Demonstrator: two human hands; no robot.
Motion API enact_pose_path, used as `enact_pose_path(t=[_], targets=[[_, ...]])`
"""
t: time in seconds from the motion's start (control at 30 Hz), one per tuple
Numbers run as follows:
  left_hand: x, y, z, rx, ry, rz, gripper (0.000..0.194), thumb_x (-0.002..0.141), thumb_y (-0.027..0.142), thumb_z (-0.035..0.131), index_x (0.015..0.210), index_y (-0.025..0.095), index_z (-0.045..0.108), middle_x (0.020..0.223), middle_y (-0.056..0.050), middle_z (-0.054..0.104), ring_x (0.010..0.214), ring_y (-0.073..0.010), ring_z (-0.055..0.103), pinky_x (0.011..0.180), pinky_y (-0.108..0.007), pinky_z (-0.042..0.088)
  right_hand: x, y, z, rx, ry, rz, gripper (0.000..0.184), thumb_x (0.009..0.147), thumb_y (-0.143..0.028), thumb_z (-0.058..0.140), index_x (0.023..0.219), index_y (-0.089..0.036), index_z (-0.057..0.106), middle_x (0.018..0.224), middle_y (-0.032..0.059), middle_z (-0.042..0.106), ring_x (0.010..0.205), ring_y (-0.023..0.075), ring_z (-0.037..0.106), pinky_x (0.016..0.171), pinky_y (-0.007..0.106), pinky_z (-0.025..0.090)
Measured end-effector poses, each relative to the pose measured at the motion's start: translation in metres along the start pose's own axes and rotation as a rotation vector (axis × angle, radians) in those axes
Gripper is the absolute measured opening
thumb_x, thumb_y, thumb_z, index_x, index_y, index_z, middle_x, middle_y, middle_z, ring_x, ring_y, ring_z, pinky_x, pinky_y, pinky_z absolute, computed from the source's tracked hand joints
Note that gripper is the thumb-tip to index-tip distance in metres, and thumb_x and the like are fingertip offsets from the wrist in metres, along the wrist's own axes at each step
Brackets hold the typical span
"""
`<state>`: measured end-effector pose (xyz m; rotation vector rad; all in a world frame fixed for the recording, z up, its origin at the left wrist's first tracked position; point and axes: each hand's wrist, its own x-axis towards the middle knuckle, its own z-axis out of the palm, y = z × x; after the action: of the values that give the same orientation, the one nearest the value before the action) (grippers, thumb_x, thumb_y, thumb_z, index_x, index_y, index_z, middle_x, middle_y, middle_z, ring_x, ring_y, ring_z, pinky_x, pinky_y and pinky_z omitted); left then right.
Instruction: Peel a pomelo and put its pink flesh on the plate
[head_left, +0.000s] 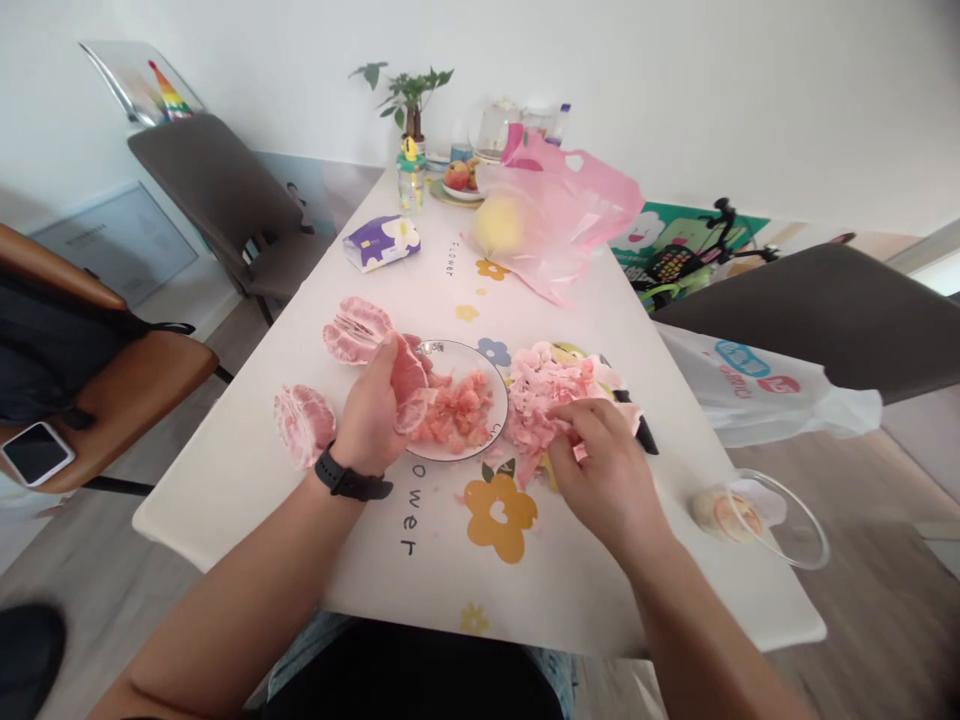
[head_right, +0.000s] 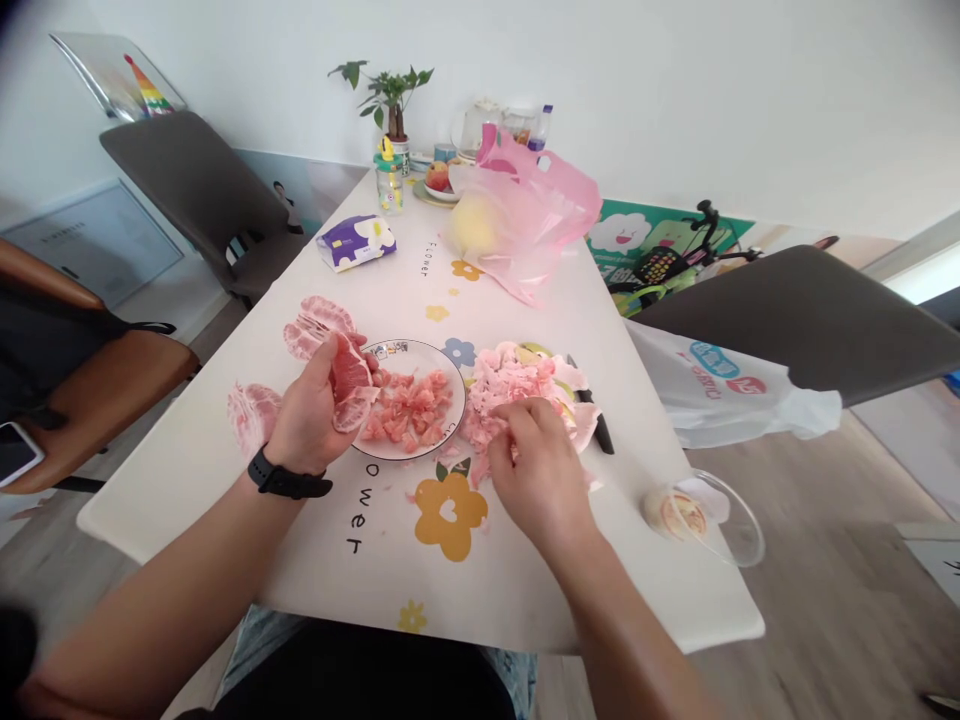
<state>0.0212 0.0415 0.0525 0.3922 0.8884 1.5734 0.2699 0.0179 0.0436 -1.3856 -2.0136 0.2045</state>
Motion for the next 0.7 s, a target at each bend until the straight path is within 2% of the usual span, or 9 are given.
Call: enact_pose_path(t=[0.07, 0.17, 0.27, 0.33, 0.43, 0.5, 0.57, 0.63, 0.7], targets=[[-0.003, -0.001, 0.001, 0.018, -0.032, -0.005, 0.032, 0.091, 0.049, 0.07, 0.1, 0.018, 0.068, 0.08, -0.002, 0.068, 0.071, -0.0135, 0.065, 0.071, -0.026, 0.055, 0.006, 0.011, -0.006, -0.113, -0.001, -0.069, 0.024, 0.088, -0.012, 0.051, 0.101, -0.022, 0.068, 0.101, 0.011, 0.07, 0.095, 0.0285, 0.068, 0.079, 0.041, 0.055], [-0.005, -0.003, 0.001, 0.059, -0.07, -0.024, 0.031, 0.092, 0.049, 0.069, 0.102, 0.019, 0.069, 0.082, -0.002, 0.068, 0.075, -0.014, 0.066, 0.072, -0.025, 0.055, 0.009, 0.021, -0.008, -0.203, -0.038, -0.093, 0.03, 0.089, -0.011, 0.047, 0.107, -0.02, 0.069, 0.098, 0.0098, 0.074, 0.093, 0.0285, 0.07, 0.074, 0.039, 0.054], [-0.007, -0.004, 0.002, 0.082, -0.078, -0.045, 0.031, 0.093, 0.049, 0.068, 0.103, 0.019, 0.069, 0.083, -0.003, 0.068, 0.077, -0.0137, 0.066, 0.071, -0.023, 0.054, 0.009, 0.024, -0.004, -0.297, -0.092, -0.113, 0.024, 0.092, -0.017, 0.049, 0.102, -0.019, 0.071, 0.093, 0.0103, 0.073, 0.085, 0.0283, 0.07, 0.067, 0.039, 0.053], [-0.009, -0.004, 0.003, 0.083, -0.072, -0.049, 0.031, 0.093, 0.048, 0.068, 0.103, 0.019, 0.069, 0.084, -0.003, 0.069, 0.078, -0.0135, 0.066, 0.072, -0.023, 0.053, 0.008, 0.026, -0.002, -0.355, -0.136, -0.154, 0.019, 0.092, -0.021, 0.052, 0.097, -0.019, 0.071, 0.095, 0.0119, 0.072, 0.086, 0.0295, 0.07, 0.072, 0.041, 0.055], [-0.012, -0.003, 0.006, 0.078, -0.061, -0.08, 0.029, 0.091, 0.045, 0.071, 0.104, 0.018, 0.069, 0.088, -0.004, 0.07, 0.083, -0.0149, 0.068, 0.075, -0.024, 0.054, 0.008, 0.026, 0.0, -0.417, -0.124, -0.216, 0.03, 0.09, -0.021, 0.057, 0.116, -0.014, 0.069, 0.118, 0.0181, 0.071, 0.105, 0.0363, 0.069, 0.088, 0.049, 0.057], [-0.013, -0.002, 0.007, 0.063, -0.058, -0.118, 0.029, 0.089, 0.043, 0.072, 0.104, 0.018, 0.069, 0.091, -0.005, 0.071, 0.085, -0.0162, 0.068, 0.078, -0.027, 0.055, 0.008, 0.021, -0.001, -0.43, -0.069, -0.237, 0.041, 0.091, -0.021, 0.058, 0.131, -0.012, 0.062, 0.135, 0.0225, 0.064, 0.118, 0.0402, 0.065, 0.095, 0.056, 0.056], [-0.013, -0.002, 0.007, 0.036, -0.077, -0.157, 0.029, 0.088, 0.043, 0.072, 0.104, 0.018, 0.069, 0.092, -0.005, 0.072, 0.082, -0.0169, 0.069, 0.078, -0.03, 0.056, 0.009, 0.009, 0.0, -0.38, 0.002, -0.25, 0.04, 0.094, -0.022, 0.058, 0.133, -0.015, 0.06, 0.139, 0.0226, 0.063, 0.121, 0.0396, 0.064, 0.098, 0.058, 0.055], [-0.014, -0.003, 0.007, 0.01, -0.12, -0.191, 0.028, 0.088, 0.042, 0.07, 0.103, 0.019, 0.068, 0.091, -0.006, 0.072, 0.08, -0.0177, 0.069, 0.075, -0.031, 0.056, 0.01, -0.009, 0.005, -0.258, 0.058, -0.273, 0.034, 0.098, -0.022, 0.058, 0.132, -0.019, 0.061, 0.133, 0.0183, 0.068, 0.12, 0.0351, 0.066, 0.1, 0.054, 0.057], [-0.015, -0.004, 0.007, 0.009, -0.165, -0.192, 0.025, 0.089, 0.039, 0.07, 0.103, 0.019, 0.068, 0.09, -0.006, 0.072, 0.081, -0.0185, 0.069, 0.073, -0.03, 0.056, 0.011, -0.029, 0.014, -0.121, 0.005, -0.363, 0.034, 0.101, -0.02, 0.056, 0.135, -0.02, 0.06, 0.13, 0.0155, 0.071, 0.118, 0.0301, 0.068, 0.1, 0.048, 0.059]])
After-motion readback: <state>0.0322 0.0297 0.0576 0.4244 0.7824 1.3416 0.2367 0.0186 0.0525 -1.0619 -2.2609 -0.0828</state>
